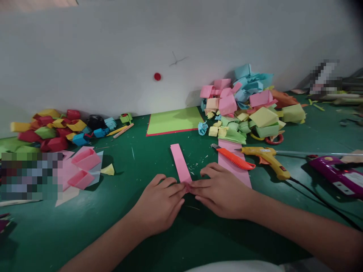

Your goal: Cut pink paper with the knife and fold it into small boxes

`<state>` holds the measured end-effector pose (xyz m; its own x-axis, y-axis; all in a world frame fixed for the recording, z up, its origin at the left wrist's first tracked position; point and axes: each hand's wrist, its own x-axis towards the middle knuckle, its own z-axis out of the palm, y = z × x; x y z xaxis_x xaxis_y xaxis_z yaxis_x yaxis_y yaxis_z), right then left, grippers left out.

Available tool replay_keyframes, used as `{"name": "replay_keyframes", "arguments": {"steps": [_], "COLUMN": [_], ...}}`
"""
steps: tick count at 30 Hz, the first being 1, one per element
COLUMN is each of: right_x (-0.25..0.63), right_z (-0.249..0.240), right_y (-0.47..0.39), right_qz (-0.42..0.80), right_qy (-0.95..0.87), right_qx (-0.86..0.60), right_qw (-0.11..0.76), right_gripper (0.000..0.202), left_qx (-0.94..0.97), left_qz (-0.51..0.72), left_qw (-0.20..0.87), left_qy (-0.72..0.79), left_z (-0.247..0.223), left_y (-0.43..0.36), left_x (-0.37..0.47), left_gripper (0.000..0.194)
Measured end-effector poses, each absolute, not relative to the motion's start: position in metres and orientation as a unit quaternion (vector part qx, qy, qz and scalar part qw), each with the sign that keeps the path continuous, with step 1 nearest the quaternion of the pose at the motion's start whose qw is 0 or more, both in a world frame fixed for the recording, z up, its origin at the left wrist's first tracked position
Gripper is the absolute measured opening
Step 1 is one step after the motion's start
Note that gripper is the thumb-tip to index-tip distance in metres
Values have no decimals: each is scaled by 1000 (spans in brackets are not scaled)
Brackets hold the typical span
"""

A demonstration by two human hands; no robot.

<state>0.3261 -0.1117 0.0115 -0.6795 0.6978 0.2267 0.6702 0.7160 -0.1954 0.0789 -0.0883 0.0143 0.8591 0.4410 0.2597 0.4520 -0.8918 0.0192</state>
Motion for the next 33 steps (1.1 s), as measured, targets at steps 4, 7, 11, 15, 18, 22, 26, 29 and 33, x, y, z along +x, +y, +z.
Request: {"name": "replay_keyframes", "arguments": {"steps": [4,7,11,15,18,22,26,29,33], "right_x": [328,328,327,326,326,326,326,326,324], "right_z": [12,12,14,15,15,15,15,14,13], "right_y": [-111,-113,-116,-118,-117,-115,-113,-114,-113], "right_qz": [49,42,27,22,30,52,73,77,81], "right_qy": [-917,-916,-917,-918,-916,-911,-911,-911,-909], "right_qx": [-377,-386,-390,-387,-390,-393,-386,-383,-379], "right_qw": [122,103,86,86,95,114,125,134,156], "right_gripper": [32,35,39,39,38,34,30,28,26], "left_qx": [-962,-962,-960,-955,-951,-947,-941,-936,-949], "left_qz": [-138,-135,-140,-156,-172,-168,-176,-174,-149], "left_qw": [10,-2,-16,-11,-2,-4,-8,-14,28], "left_qy": [-235,-238,-243,-252,-256,-273,-290,-307,-277], "left_z": [16,18,20,18,14,9,6,7,10], "left_y": [-88,-88,-88,-88,-89,-87,-84,-83,-85], "left_x": [77,76,76,78,81,86,89,91,92], "left_gripper": [29,30,30,30,27,16,14,13,18]}}
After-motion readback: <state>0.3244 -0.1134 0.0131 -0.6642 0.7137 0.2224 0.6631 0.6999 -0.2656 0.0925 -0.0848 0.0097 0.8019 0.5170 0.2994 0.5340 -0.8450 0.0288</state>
